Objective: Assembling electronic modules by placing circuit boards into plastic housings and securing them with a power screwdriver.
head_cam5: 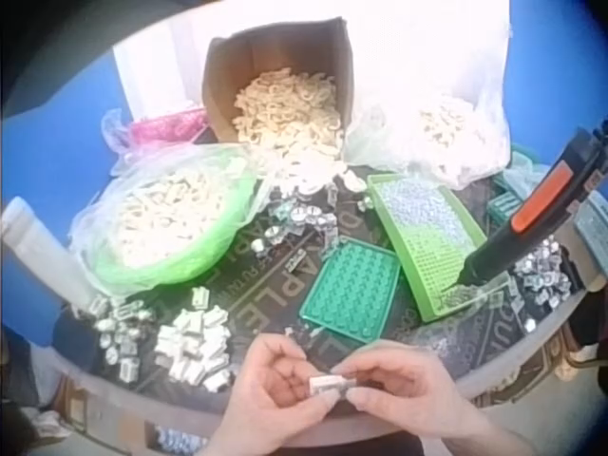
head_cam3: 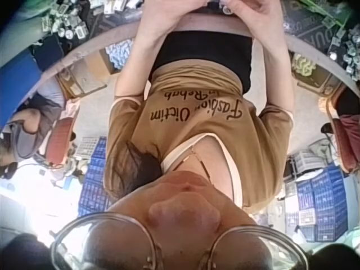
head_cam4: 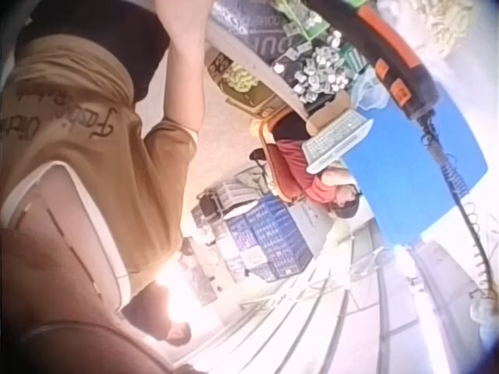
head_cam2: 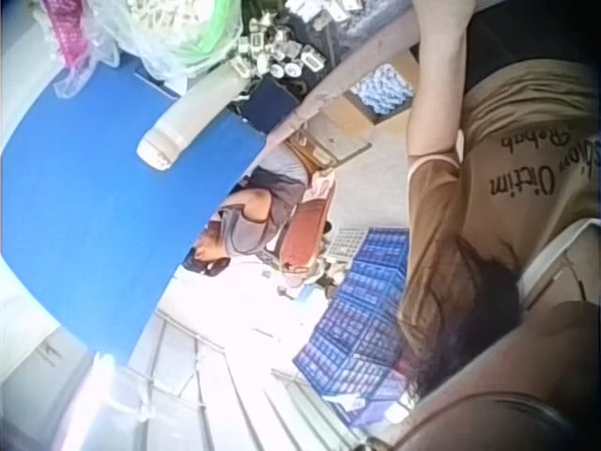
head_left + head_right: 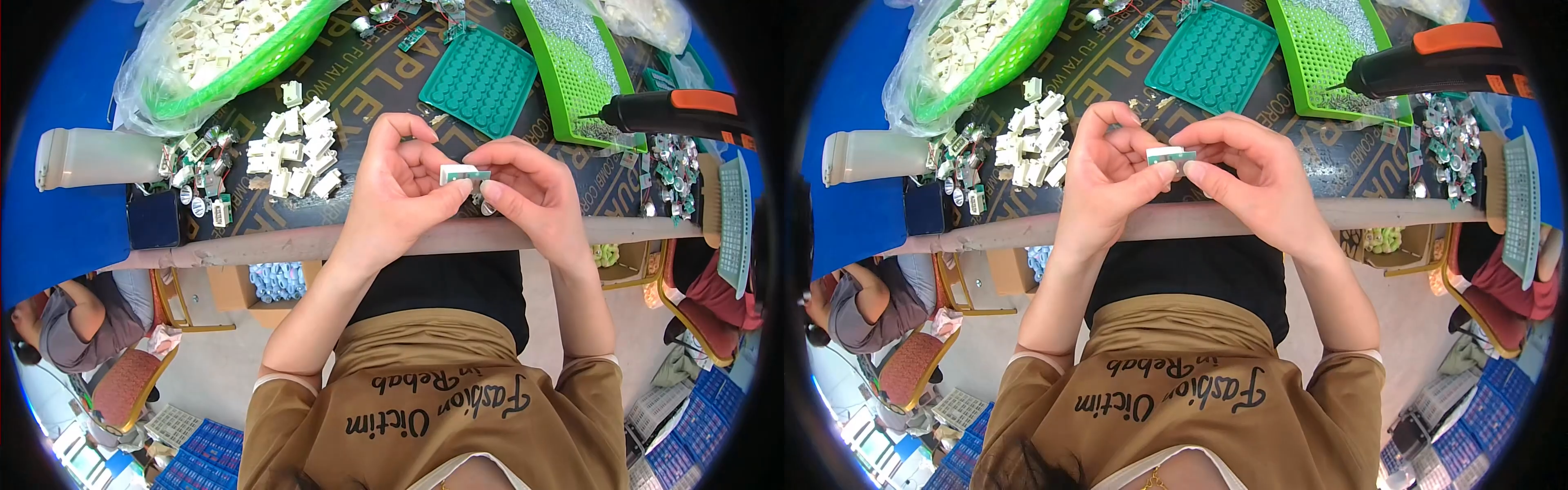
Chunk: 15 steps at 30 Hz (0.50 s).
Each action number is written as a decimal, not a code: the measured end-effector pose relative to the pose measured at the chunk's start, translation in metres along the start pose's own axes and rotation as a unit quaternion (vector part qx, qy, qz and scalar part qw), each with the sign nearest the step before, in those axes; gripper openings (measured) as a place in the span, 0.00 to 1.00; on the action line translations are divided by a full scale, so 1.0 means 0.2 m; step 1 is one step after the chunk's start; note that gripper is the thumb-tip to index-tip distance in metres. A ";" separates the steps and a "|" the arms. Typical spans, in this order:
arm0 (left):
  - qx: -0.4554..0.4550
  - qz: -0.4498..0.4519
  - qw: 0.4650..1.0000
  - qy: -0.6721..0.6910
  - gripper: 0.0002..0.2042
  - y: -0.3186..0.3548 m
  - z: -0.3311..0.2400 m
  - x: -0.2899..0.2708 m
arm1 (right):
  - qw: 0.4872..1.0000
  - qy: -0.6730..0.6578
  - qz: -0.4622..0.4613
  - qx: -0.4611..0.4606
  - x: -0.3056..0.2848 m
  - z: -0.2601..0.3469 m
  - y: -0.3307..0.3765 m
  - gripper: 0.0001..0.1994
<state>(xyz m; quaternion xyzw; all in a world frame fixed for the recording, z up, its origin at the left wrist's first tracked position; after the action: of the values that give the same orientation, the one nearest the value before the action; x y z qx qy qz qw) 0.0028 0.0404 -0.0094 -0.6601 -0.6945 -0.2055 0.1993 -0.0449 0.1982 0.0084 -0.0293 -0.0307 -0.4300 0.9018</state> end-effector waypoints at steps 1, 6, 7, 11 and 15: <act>-0.004 0.002 1.000 -0.001 0.22 0.00 0.00 0.00 | 1.000 -0.002 -0.001 0.001 0.00 0.00 0.00 0.11; -0.017 0.002 1.000 -0.004 0.22 0.00 -0.01 0.00 | 1.000 -0.015 -0.005 0.006 0.00 -0.01 0.01 0.12; -0.021 0.000 1.000 -0.006 0.22 0.00 -0.01 0.00 | 1.000 -0.020 -0.005 0.000 0.00 -0.01 0.01 0.12; -0.020 -0.003 1.000 -0.007 0.22 0.00 -0.01 0.00 | 1.000 -0.026 -0.005 0.012 0.00 -0.01 0.01 0.12; -0.008 -0.001 1.000 -0.009 0.22 0.00 0.01 -0.01 | 1.000 0.001 -0.010 0.015 0.00 -0.01 0.01 0.11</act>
<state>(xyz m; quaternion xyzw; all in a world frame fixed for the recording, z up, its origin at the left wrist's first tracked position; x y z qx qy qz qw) 0.0021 0.0398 -0.0113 -0.6631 -0.6949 -0.2056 0.1878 -0.0424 0.1998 0.0062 -0.0150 -0.0362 -0.4388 0.8977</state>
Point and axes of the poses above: each hand's wrist, its own y-axis away from the middle knuckle, its own x-axis out of the palm, z = x × y, the point moved 1 cm from there along -y, towards the middle knuckle, and after that the axes turned 4 degrees about y, right-handed, at the moved point
